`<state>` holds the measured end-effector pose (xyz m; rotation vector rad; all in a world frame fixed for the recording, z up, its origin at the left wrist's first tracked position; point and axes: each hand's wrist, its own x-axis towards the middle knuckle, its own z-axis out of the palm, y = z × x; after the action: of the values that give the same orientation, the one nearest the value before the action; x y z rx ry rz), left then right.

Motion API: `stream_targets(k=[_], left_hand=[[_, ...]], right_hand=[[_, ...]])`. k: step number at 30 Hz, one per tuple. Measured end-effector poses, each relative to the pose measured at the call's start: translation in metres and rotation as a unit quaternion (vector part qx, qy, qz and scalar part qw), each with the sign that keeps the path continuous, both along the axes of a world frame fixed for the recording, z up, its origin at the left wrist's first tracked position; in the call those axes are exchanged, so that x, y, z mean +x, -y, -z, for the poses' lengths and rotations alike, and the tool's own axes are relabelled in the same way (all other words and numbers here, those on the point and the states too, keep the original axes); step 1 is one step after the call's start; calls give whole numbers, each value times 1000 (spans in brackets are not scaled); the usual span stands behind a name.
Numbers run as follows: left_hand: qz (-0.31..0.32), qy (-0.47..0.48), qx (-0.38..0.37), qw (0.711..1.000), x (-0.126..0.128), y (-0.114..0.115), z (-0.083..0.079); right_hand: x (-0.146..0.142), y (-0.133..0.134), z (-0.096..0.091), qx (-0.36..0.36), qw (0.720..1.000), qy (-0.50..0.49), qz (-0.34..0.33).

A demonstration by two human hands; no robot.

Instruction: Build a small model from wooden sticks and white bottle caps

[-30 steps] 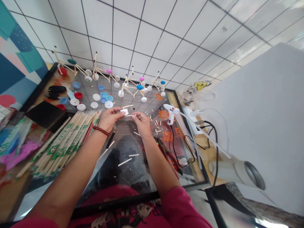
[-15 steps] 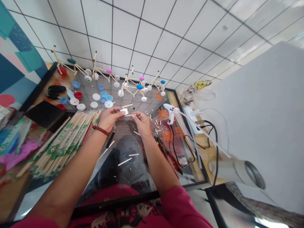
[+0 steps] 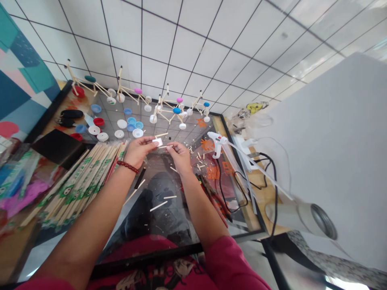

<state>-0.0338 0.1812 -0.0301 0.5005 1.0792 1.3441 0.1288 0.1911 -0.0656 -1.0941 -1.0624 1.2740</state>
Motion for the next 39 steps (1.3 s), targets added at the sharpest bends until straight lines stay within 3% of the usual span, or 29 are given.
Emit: stream_targets(k=[39], left_hand=[[2, -3, 5, 1000, 0, 0, 2]], right_hand=[[0, 0, 2, 13, 1000, 7, -7]])
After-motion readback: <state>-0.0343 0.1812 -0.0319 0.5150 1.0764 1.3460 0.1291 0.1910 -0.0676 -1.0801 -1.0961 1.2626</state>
